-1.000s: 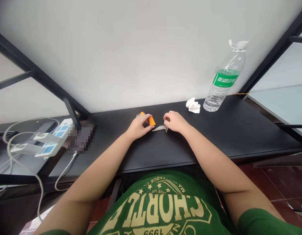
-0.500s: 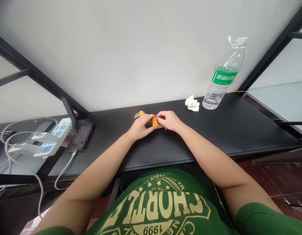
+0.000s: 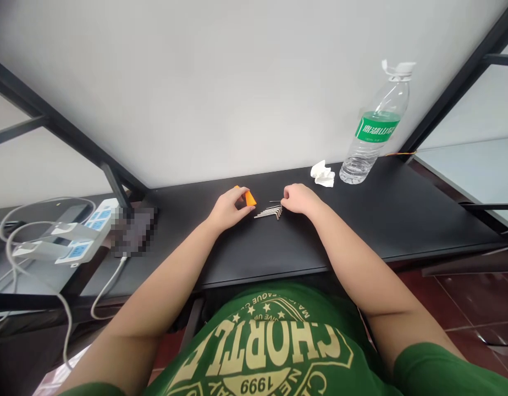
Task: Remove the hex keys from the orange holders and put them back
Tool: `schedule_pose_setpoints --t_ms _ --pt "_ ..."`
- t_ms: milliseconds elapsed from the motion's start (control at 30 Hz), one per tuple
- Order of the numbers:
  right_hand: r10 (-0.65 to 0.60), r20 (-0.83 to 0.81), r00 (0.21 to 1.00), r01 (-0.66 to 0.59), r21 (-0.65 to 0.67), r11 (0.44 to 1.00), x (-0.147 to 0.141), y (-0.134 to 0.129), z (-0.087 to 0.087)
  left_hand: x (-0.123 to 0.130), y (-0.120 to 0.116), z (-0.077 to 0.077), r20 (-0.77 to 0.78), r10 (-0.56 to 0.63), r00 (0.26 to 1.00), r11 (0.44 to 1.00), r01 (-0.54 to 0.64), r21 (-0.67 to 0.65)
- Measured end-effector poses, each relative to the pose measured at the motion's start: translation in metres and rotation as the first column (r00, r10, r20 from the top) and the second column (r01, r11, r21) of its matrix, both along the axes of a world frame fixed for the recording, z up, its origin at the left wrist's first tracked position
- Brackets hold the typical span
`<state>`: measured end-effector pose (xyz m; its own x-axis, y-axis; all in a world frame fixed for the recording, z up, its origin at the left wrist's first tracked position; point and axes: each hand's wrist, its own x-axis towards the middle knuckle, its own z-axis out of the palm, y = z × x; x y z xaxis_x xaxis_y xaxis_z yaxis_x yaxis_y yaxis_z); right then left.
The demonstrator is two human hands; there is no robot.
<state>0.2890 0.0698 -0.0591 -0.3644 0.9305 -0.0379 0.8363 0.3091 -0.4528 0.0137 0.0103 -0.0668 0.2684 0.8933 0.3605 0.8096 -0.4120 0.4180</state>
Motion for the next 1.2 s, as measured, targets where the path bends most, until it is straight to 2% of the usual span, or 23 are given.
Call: schedule_pose_setpoints --t_ms 100,200,267,400,700,833,933,1033,1100,1200 --pt "0.113 -0.028 0.993 -0.112 0.046 0.993 -0.002 -0.005 0.0 0.001 -0.001 0.001 0.013 -0.005 1.0 1.0 0.006 -0.016" --pt "0.247 -0.045 0.968 -0.247 0.012 0.969 -0.007 -0.013 0.001 0.001 -0.002 0.003 0.016 0.0 1.0 1.0 0.0 -0.021" --pt "0.285 -0.02 0.958 -0.285 0.006 0.959 -0.01 -0.017 0.003 0.001 -0.002 0.004 0.012 -0.001 1.0 1.0 0.001 -0.017" --pt "0.29 0.027 0.957 -0.29 -0.019 0.957 -0.014 -0.021 0.005 0.0 -0.001 0.003 0.004 -0.009 1.0 1.0 0.009 -0.018" --pt "0.279 0.02 0.96 -0.279 -0.001 0.96 -0.016 -0.022 0.003 -0.001 -0.002 0.003 0.008 -0.028 1.0 0.999 0.028 -0.027" --pt "0.183 0.0 0.983 -0.183 0.025 0.983 0.002 -0.006 0.001 -0.002 -0.001 0.002 -0.005 -0.024 1.0 0.999 0.023 -0.026" --pt "-0.026 0.069 0.997 0.026 0.007 1.0 0.026 0.014 -0.001 -0.003 -0.001 0.0 0.004 -0.022 1.0 0.999 0.022 -0.033" --pt "-0.176 0.158 0.972 0.172 0.035 0.984 0.043 0.031 -0.004 -0.003 -0.001 0.0 0.003 -0.031 1.0 0.999 0.031 -0.031" --pt "-0.225 0.196 0.955 0.222 0.039 0.974 0.047 0.036 -0.007 -0.002 -0.001 0.0 0.004 -0.034 0.999 0.999 0.034 -0.031" --pt "-0.222 0.209 0.952 0.227 -0.002 0.974 0.044 0.037 -0.01 -0.002 -0.001 0.002 0.006 -0.031 1.0 0.999 0.031 -0.033"
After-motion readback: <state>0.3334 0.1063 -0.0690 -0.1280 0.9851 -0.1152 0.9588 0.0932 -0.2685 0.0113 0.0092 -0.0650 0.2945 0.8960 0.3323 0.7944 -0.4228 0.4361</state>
